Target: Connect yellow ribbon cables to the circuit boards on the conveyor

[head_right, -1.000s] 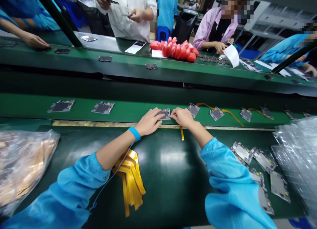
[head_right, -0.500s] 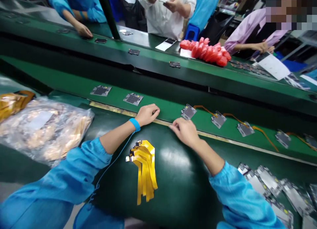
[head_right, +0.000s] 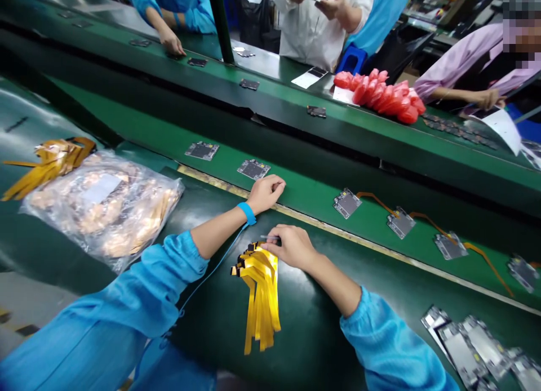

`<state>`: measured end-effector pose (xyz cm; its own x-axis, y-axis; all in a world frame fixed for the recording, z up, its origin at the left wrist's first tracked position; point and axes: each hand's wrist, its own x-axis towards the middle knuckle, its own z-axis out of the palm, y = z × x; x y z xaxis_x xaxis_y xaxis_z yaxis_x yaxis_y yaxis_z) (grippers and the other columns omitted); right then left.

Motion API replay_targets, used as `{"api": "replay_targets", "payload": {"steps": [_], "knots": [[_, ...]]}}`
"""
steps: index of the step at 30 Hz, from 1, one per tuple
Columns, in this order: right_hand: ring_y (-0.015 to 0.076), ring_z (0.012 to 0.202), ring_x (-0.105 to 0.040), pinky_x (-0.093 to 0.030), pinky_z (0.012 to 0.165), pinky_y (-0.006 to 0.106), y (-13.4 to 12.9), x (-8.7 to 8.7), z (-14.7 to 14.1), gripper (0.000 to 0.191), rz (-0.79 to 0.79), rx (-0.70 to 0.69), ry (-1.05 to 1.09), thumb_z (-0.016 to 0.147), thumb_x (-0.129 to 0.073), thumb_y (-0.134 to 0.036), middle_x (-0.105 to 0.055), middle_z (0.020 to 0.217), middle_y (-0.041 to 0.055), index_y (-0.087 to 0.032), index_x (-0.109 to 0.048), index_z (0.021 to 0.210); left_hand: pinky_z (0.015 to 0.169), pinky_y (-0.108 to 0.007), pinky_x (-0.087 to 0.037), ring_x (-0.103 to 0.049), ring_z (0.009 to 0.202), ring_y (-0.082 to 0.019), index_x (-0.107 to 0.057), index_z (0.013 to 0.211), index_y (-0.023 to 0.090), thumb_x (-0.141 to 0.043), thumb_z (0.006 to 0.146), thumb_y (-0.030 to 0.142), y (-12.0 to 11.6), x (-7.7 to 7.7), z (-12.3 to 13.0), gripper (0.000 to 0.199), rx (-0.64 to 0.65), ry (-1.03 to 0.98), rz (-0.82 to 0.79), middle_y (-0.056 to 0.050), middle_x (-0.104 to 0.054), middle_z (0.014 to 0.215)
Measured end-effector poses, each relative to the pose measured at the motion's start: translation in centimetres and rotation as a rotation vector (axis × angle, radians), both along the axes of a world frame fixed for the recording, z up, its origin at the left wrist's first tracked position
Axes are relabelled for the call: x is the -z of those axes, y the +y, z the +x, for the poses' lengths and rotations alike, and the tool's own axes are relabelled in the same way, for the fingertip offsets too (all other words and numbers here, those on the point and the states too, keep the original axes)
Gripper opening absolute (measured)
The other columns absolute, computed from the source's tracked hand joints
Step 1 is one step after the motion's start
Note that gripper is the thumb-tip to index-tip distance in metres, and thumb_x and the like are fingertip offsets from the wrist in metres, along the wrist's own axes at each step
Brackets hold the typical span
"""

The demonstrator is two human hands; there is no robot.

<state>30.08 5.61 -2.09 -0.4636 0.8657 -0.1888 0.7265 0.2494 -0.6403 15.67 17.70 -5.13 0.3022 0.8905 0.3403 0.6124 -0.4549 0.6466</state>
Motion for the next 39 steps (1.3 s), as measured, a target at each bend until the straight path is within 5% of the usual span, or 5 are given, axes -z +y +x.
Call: {"api": "replay_targets", "payload": {"steps": [11, 22, 31, 35, 39], "knots": [[0.0177, 0.073, -0.064, -0.047, 0.068, 0.027, 3.5, 2.0, 2.8, 0.034, -0.058, 0.303, 0.379, 0.089, -0.065, -0.050, -0.073, 0.080, 0.0034, -0.018, -0.069, 0.082, 0.084, -0.034, -0.051, -0.065, 0.096, -0.024, -0.072, 0.087, 0.023, -0.061, 0.089, 0.025, 4.2, -1.4, -2.9, 0.012, -0.218, 0.286, -0.142, -0.006, -0.069, 0.095], [0.0144, 0.058, -0.052, -0.037, 0.054, 0.027, 8.0, 3.7, 4.8, 0.054, 0.011, 0.535, 0.421, 0.076, -0.069, -0.069, -0.064, 0.065, 0.0015, -0.015, -0.073, 0.082, 0.080, -0.035, -0.052, -0.071, 0.097, -0.029, -0.075, 0.084, 0.024, -0.066, 0.080, 0.029, 6.0, -3.2, -2.4, 0.012, -0.107, 0.594, -0.276, -0.007, -0.076, 0.093], [0.0155, 0.061, -0.056, -0.038, 0.056, 0.025, 10.8, 3.6, 2.9, 0.034, 0.049, 0.599, 0.266, 0.083, -0.067, -0.050, -0.067, 0.068, 0.0016, -0.017, -0.076, 0.085, 0.079, -0.034, -0.051, -0.069, 0.087, -0.026, -0.074, 0.077, 0.019, -0.059, 0.081, 0.019, 5.9, -2.8, -2.6, 0.016, 0.025, 0.544, -0.175, -0.009, -0.075, 0.084], [0.0163, 0.065, -0.060, -0.039, 0.059, 0.025, 12.1, 2.9, 1.3, 0.025, 0.049, 0.669, 0.118, 0.085, -0.067, -0.042, -0.072, 0.073, 0.0022, -0.020, -0.079, 0.084, 0.091, -0.039, -0.053, -0.067, 0.100, -0.027, -0.075, 0.083, 0.018, -0.052, 0.086, 0.017, 4.8, -1.7, -4.2, 0.023, 0.135, 0.433, -0.015, -0.010, -0.075, 0.099], [0.0174, 0.068, -0.062, -0.041, 0.062, 0.026, 12.7, 2.0, 0.1, 0.022, 0.033, 0.724, -0.027, 0.086, -0.067, -0.041, -0.074, 0.076, 0.0018, -0.024, -0.080, 0.085, 0.113, -0.044, -0.046, -0.061, 0.126, -0.027, -0.076, 0.112, 0.017, -0.051, 0.089, 0.018, 3.4, -0.3, -5.3, 0.033, 0.245, 0.406, 0.079, -0.011, -0.070, 0.131]]}}
